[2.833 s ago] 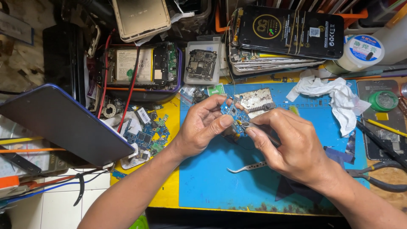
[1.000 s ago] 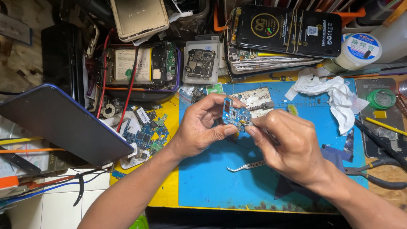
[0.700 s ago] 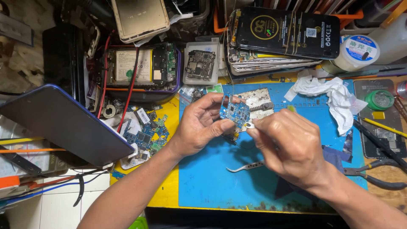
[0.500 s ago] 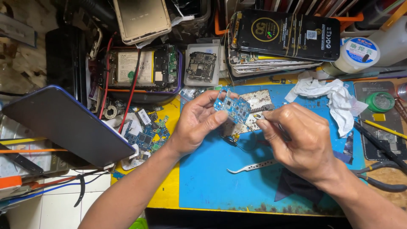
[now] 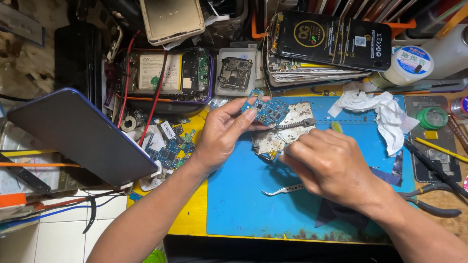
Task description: A person is repairing a mobile phone circuit board by inspecting it and using tweezers to manipulate small components.
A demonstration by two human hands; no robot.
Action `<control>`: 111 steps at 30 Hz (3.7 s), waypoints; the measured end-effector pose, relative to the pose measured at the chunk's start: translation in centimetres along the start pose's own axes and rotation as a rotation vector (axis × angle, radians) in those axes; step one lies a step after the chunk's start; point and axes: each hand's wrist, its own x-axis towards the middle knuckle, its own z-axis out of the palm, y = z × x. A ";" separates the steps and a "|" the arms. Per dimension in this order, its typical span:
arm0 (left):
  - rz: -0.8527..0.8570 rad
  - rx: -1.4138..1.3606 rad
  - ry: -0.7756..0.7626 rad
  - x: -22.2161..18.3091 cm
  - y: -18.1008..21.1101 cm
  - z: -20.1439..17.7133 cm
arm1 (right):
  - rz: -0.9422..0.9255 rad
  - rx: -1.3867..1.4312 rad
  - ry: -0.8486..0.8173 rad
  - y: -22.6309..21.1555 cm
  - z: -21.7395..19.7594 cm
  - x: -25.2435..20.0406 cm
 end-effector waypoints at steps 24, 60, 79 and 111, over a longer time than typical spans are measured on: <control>0.052 0.189 0.171 0.5 -1.2 -1.3 | -0.065 -0.220 -0.225 0.3 0.8 -0.5; 0.133 0.236 0.102 0.5 -1.6 -1.1 | -0.181 -0.222 -0.183 0.1 1.5 1.3; 0.185 0.275 0.115 0.6 -1.8 -1.5 | 0.153 0.016 0.011 -3.8 -0.4 -3.0; 0.188 0.314 0.139 0.6 -1.6 -1.7 | 0.327 0.347 -0.010 -3.2 -2.6 -0.7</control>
